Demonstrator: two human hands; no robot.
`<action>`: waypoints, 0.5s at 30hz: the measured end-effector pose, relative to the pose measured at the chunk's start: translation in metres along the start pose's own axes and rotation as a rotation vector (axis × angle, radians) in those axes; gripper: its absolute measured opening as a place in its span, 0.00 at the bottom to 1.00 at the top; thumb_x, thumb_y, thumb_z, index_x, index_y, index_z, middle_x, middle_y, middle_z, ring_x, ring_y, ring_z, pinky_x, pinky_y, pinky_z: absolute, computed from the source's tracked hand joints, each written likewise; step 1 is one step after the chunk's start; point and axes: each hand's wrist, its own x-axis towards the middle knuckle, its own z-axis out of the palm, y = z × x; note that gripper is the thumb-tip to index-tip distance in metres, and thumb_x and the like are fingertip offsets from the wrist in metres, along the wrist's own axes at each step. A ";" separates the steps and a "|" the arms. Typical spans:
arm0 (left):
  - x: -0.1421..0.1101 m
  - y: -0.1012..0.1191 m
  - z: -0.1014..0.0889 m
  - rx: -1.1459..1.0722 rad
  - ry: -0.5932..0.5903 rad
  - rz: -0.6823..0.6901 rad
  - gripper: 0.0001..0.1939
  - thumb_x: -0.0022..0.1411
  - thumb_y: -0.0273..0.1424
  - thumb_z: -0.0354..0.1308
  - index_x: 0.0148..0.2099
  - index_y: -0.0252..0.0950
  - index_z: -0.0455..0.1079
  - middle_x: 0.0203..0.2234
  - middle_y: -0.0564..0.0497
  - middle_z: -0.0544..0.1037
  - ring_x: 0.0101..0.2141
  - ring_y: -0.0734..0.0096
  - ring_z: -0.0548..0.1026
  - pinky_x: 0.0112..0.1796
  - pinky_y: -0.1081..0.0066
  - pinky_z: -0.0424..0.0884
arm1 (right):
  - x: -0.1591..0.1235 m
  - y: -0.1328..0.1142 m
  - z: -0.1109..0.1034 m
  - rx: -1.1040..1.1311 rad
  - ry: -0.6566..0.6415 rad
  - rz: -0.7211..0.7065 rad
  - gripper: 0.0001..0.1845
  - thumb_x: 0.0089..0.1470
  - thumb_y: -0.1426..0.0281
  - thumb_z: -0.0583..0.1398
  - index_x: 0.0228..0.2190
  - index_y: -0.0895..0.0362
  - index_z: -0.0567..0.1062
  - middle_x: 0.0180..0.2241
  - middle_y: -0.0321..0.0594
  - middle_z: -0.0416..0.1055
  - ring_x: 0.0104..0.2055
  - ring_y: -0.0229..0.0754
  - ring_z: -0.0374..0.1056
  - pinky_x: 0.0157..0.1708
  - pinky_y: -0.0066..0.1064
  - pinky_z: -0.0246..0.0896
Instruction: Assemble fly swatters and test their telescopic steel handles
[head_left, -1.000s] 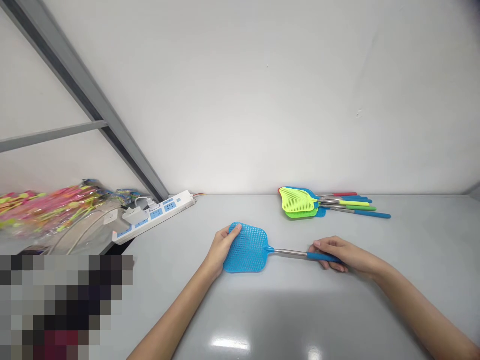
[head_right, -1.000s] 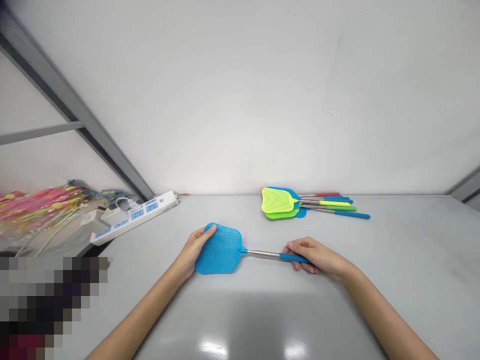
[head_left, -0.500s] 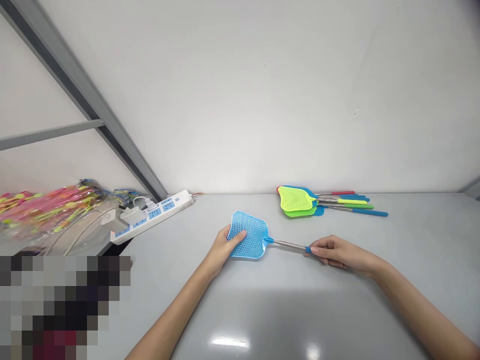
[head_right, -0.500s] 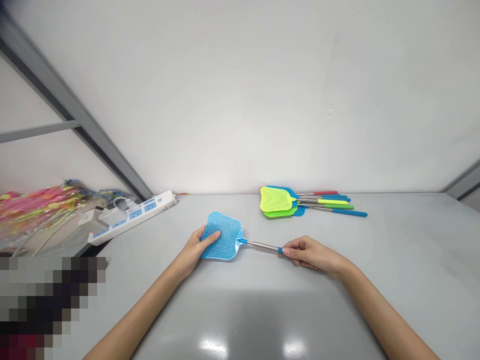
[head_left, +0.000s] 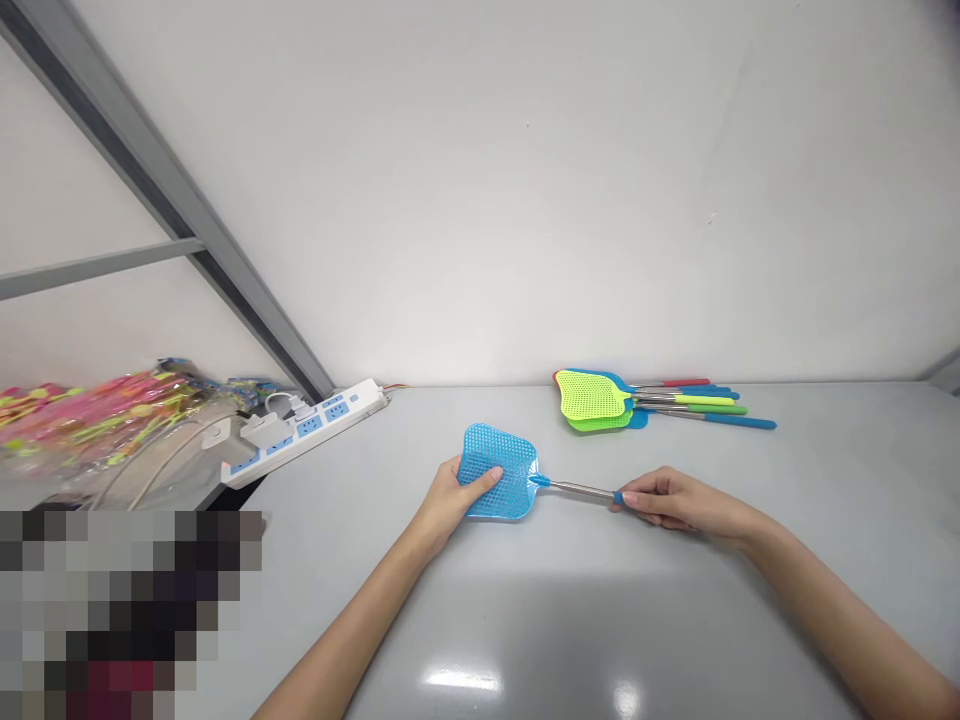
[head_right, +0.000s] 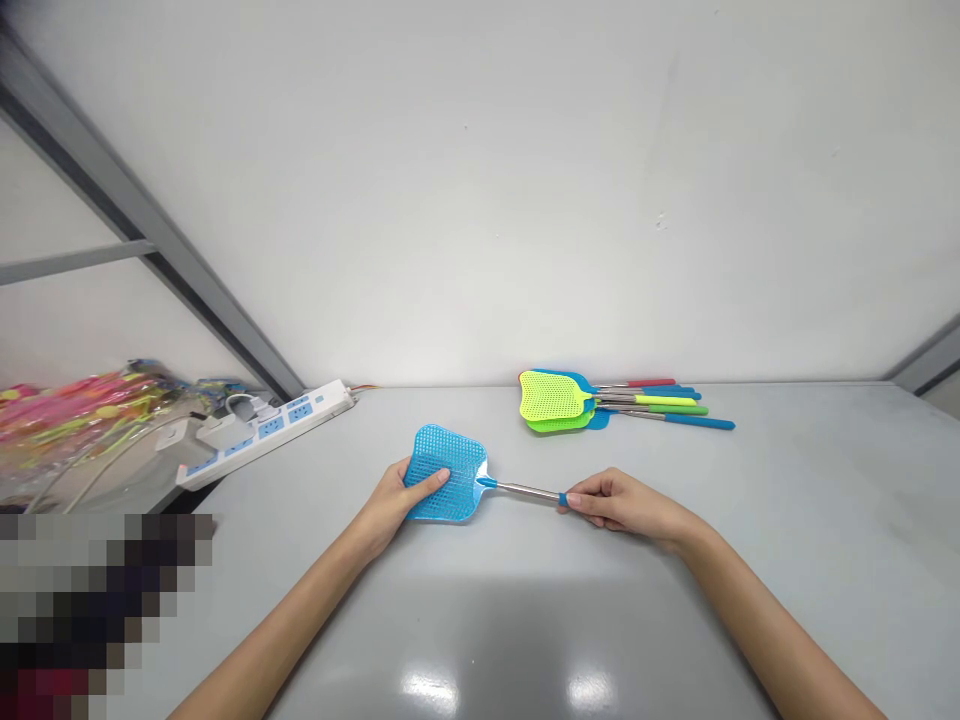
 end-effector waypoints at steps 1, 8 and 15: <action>0.000 -0.001 0.001 0.005 0.018 0.003 0.20 0.43 0.38 0.59 0.38 0.30 0.67 0.34 0.43 0.75 0.33 0.63 0.73 0.36 0.65 0.67 | 0.000 0.001 0.000 0.005 -0.001 0.003 0.23 0.44 0.53 0.53 0.30 0.61 0.73 0.17 0.31 0.50 0.18 0.29 0.42 0.16 0.26 0.34; -0.006 0.000 0.006 0.049 0.081 0.059 0.16 0.43 0.37 0.59 0.35 0.33 0.67 0.31 0.48 0.76 0.32 0.64 0.73 0.33 0.67 0.69 | 0.001 0.005 -0.003 0.033 -0.003 0.031 0.25 0.42 0.52 0.54 0.31 0.61 0.72 0.16 0.31 0.48 0.18 0.30 0.39 0.16 0.26 0.31; -0.006 0.000 0.006 0.065 0.041 0.081 0.14 0.45 0.35 0.58 0.34 0.33 0.66 0.31 0.47 0.75 0.31 0.65 0.72 0.33 0.67 0.69 | -0.001 0.004 -0.003 0.050 -0.021 0.018 0.23 0.44 0.54 0.54 0.30 0.61 0.72 0.15 0.30 0.47 0.17 0.29 0.39 0.16 0.27 0.31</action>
